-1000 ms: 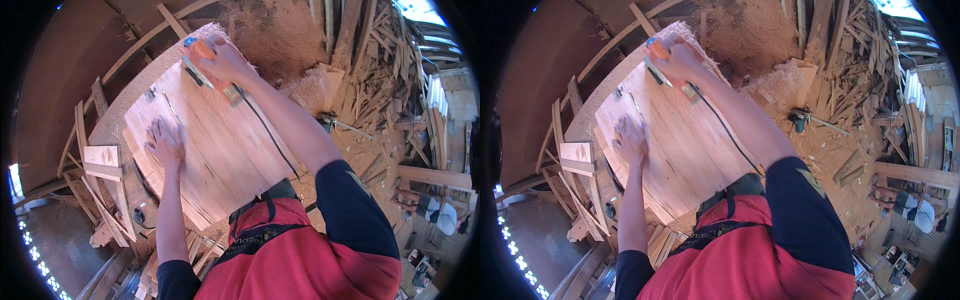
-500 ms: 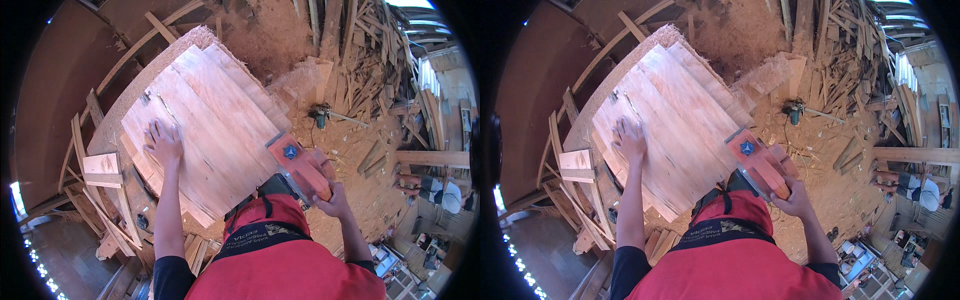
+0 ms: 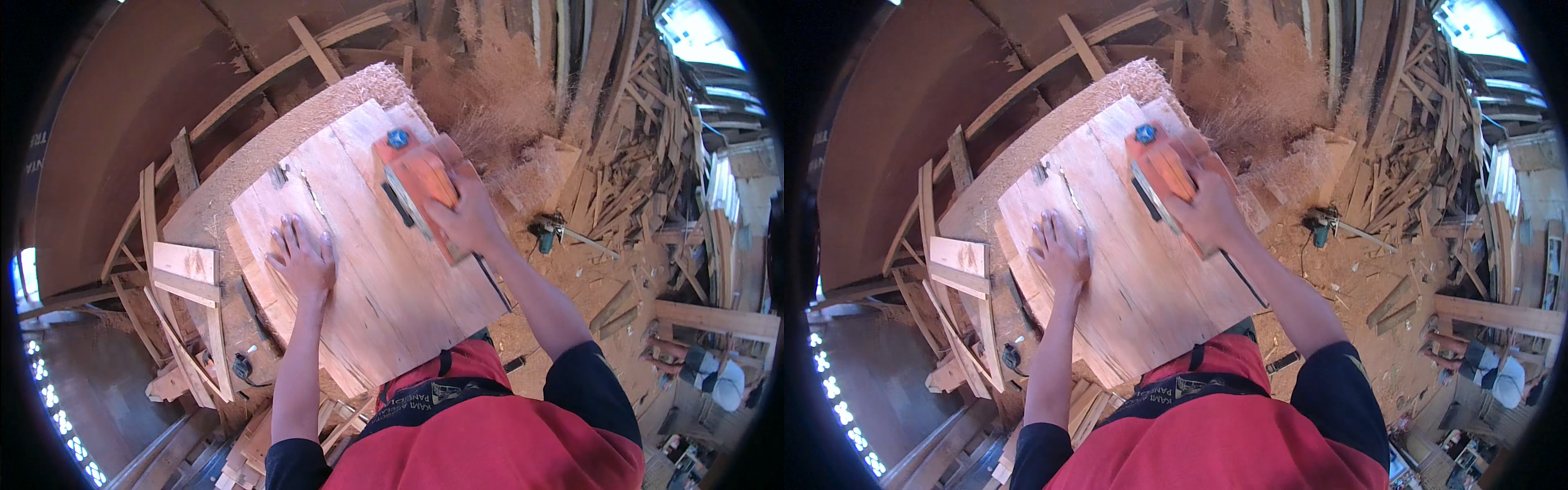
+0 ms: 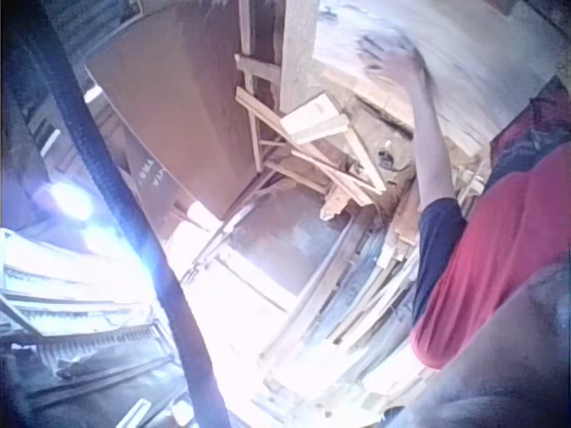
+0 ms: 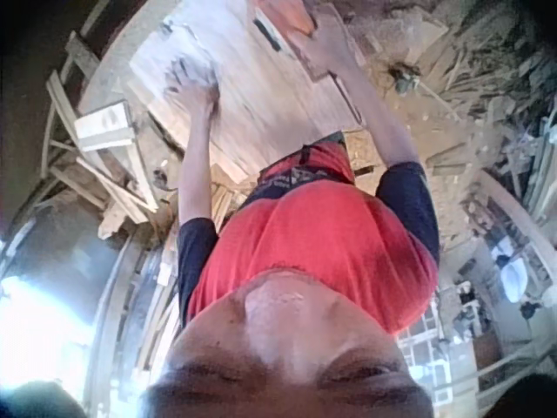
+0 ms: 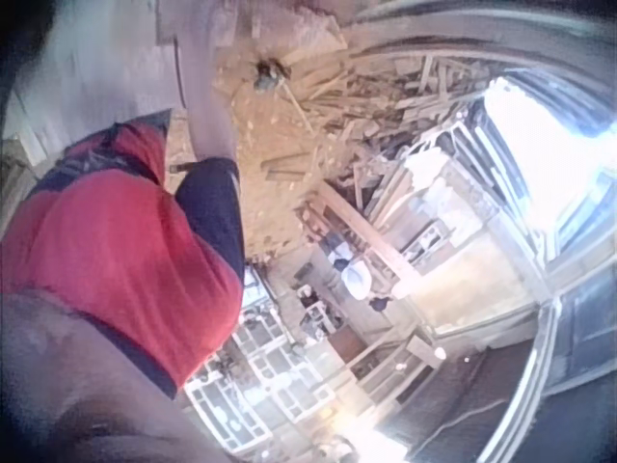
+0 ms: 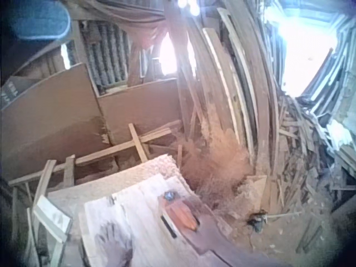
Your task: The person sands the surface of a wooden board using an electric orbital sander, flips the board, continues sanding, and applies wood glue from a bottle into a crack in the wood.
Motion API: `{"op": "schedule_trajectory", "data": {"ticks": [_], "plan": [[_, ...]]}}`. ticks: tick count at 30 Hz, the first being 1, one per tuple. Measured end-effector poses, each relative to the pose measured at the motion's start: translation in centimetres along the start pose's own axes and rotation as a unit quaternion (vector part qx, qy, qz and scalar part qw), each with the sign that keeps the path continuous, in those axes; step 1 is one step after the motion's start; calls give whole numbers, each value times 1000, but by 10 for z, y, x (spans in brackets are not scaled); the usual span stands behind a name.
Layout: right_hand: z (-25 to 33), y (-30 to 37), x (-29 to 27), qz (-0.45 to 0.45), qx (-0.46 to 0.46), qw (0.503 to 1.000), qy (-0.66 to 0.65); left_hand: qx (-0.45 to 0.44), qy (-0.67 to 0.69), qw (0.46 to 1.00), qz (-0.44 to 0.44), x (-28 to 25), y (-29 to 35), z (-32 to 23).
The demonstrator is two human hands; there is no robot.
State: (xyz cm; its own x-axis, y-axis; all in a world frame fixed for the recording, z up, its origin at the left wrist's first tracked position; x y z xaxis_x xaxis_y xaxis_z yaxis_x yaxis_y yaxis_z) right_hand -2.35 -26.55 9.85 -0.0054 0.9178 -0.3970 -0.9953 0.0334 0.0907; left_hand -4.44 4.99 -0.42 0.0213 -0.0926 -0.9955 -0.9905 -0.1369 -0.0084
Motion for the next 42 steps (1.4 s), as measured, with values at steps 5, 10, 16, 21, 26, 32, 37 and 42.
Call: {"op": "schedule_trajectory", "data": {"ticks": [5, 10, 16, 21, 26, 32, 37, 42], "plan": [[21, -115, 40, -43, -109, 992, 53, -7, 2, 1000, 11, -3, 4, 3], [22, -205, 70, -101, -178, 978, 45, -13, 17, 1000, 6, -12, 2, -7], [7, -121, 47, 17, -60, 994, 88, -17, 44, 998, -33, 4, 1, 4], [0, 87, -5, 73, -41, 995, 53, -40, 98, 992, -71, 17, -1, 23], [-54, 310, -67, 97, 140, 982, 81, -1, 172, 984, -36, 5, 11, 61], [-40, 341, -59, -1, 175, 983, -62, -116, 140, 983, -27, 10, 24, 95], [-28, 247, -29, 15, 139, 986, -87, -102, 148, 983, -47, 15, 23, 102], [-6, 120, 13, 29, 99, 991, -85, -103, 155, 982, -45, 10, 25, 92]]}}
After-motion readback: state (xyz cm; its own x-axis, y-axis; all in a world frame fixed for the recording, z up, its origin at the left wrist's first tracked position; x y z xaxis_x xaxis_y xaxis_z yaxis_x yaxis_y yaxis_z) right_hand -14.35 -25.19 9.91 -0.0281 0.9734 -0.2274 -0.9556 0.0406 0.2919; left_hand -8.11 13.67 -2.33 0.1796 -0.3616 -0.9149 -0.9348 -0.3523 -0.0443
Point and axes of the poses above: each hand's wrist, its own y-axis away from the middle knuckle, its own x-axis out of the palm, z = x × y, the point moved 1 cm from there along -y, towards the middle knuckle
